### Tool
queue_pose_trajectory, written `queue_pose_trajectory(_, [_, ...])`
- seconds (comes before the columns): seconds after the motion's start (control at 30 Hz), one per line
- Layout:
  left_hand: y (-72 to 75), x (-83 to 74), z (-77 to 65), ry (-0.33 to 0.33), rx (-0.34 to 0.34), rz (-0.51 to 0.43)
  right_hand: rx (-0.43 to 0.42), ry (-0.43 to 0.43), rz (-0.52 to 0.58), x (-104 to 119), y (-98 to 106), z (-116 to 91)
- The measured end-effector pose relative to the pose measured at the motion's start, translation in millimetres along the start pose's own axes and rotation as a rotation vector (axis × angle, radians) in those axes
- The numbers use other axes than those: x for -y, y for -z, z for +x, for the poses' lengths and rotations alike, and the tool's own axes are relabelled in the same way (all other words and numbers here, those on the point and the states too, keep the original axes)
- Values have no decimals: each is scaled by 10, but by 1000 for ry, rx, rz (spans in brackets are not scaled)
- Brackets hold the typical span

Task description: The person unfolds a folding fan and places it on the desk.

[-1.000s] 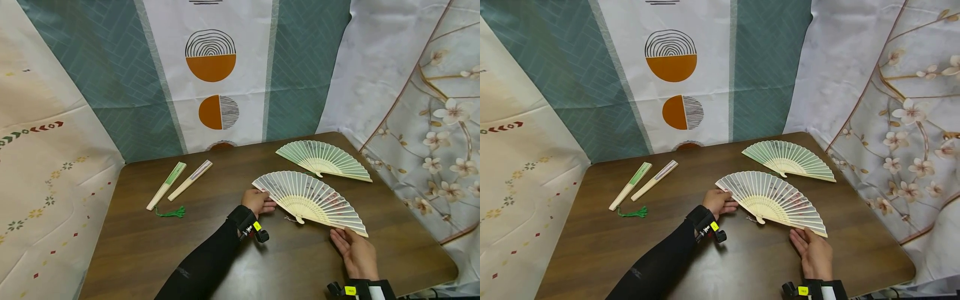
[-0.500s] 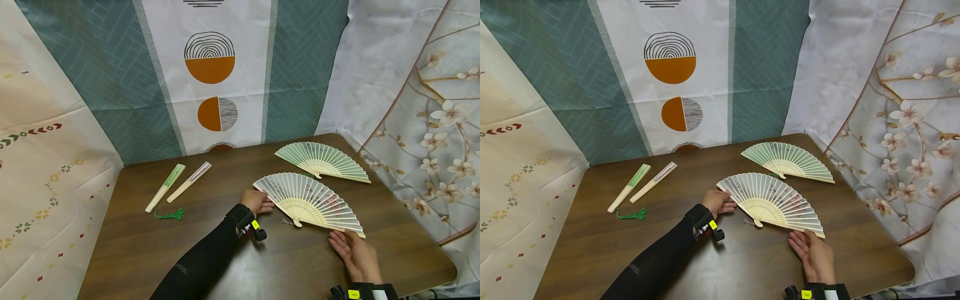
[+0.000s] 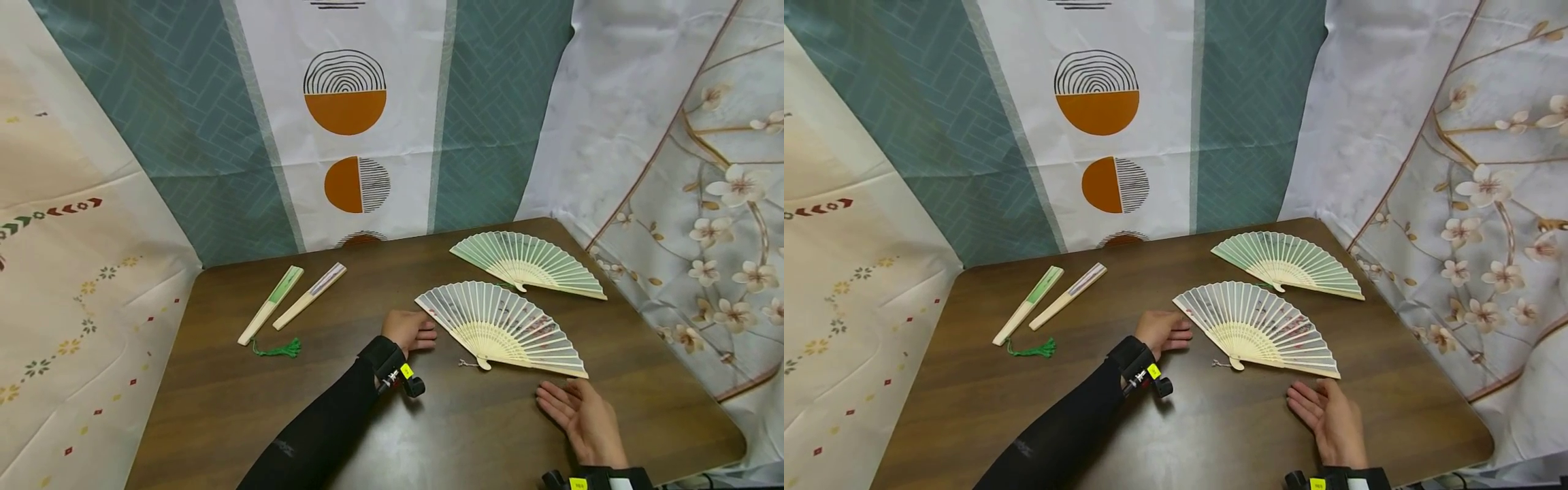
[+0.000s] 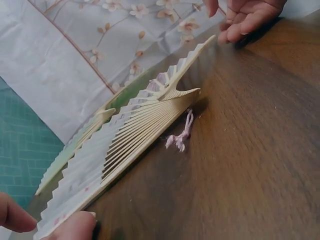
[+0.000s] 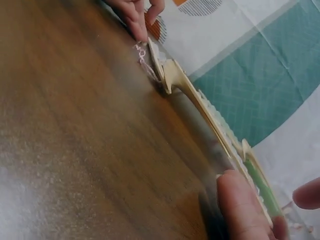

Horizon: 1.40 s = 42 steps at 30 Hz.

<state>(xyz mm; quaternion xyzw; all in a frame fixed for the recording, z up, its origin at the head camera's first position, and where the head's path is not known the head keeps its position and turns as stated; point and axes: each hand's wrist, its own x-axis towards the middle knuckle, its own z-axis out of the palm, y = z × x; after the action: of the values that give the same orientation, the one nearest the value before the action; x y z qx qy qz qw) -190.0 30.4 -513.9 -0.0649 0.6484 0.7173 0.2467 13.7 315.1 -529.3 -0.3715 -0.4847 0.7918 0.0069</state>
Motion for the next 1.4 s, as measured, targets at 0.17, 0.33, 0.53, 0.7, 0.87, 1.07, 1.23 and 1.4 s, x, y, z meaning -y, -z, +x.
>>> queue_pose_trajectory(0.17, [201, -24, -75, -22, -15, 31, -7, 18, -125, -36, -90, -39])
queue_pose_trajectory(0.33, [488, -237, 8, -142, -124, 117, -19, 136, -195, 29, -310, -99])
queue_pose_trajectory(0.53, [1252, -327, 695, -377, -359, 608, 114, 307, -229, 187, -940, -44])
queue_pose_trajectory(0.7, [1773, -313, 1163, -373, -420, 984, 254, 428, -274, 92, -1822, 143])
queue_pose_trajectory(0.87, [1849, -401, 1182, -240, -362, 1219, 342, 455, -384, -138, -2612, 403])
queue_pose_trajectory(1.07, [1786, -259, 1100, -156, -305, 1359, 373, 388, -433, -437, -2982, 600])
queue_pose_trajectory(1.23, [1851, -93, 1125, -297, -373, 1472, 359, 386, -417, -536, -3062, 663])
queue_pose_trajectory(1.4, [1918, -32, 1146, -432, -459, 1534, 349, 372, -379, -565, -3151, 729])
